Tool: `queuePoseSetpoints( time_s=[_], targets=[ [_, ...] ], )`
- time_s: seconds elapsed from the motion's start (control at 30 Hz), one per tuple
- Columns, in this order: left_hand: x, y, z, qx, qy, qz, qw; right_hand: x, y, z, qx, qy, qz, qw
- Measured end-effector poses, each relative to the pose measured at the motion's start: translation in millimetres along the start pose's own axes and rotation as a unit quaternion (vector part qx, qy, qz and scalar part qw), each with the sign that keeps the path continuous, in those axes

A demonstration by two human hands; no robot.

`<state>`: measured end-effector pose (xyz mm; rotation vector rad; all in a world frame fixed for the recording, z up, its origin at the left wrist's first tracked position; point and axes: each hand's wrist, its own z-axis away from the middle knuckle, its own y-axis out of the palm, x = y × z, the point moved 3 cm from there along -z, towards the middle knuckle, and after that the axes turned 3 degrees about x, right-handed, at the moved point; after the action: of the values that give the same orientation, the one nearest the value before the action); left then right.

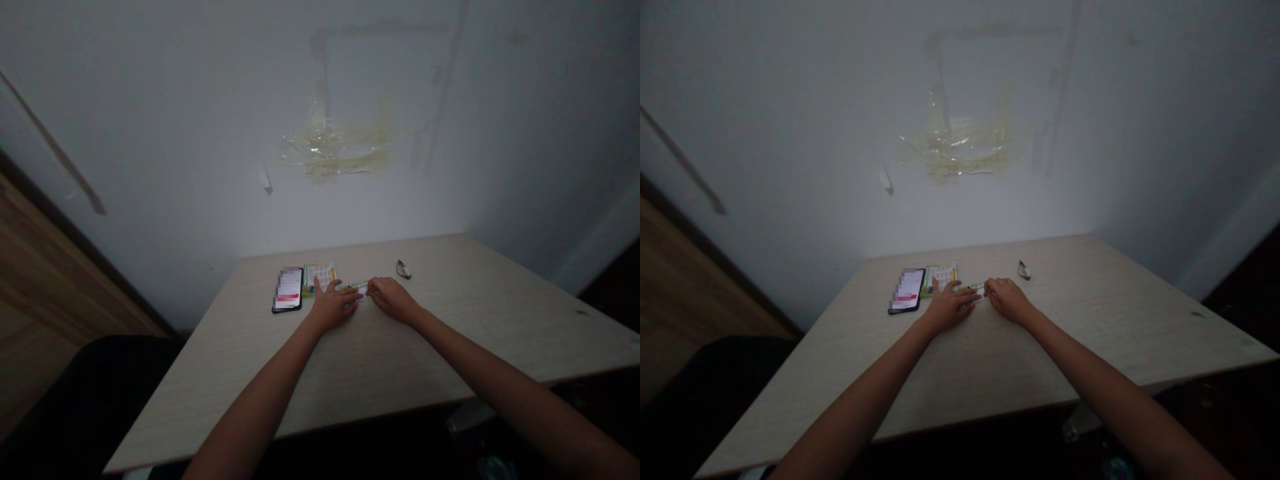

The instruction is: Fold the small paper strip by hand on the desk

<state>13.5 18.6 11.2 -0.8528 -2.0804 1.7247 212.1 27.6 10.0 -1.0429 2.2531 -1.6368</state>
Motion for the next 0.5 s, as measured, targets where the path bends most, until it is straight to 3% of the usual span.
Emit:
queuePoseSetpoints(
  time_s=[0.5],
  targets=[
    [2.3, 2.9, 0.5, 0.001, 0.0, -0.004, 1.0, 6.9, 3.2, 7.7, 0.001, -0.073, -0.083, 0.994]
  ],
)
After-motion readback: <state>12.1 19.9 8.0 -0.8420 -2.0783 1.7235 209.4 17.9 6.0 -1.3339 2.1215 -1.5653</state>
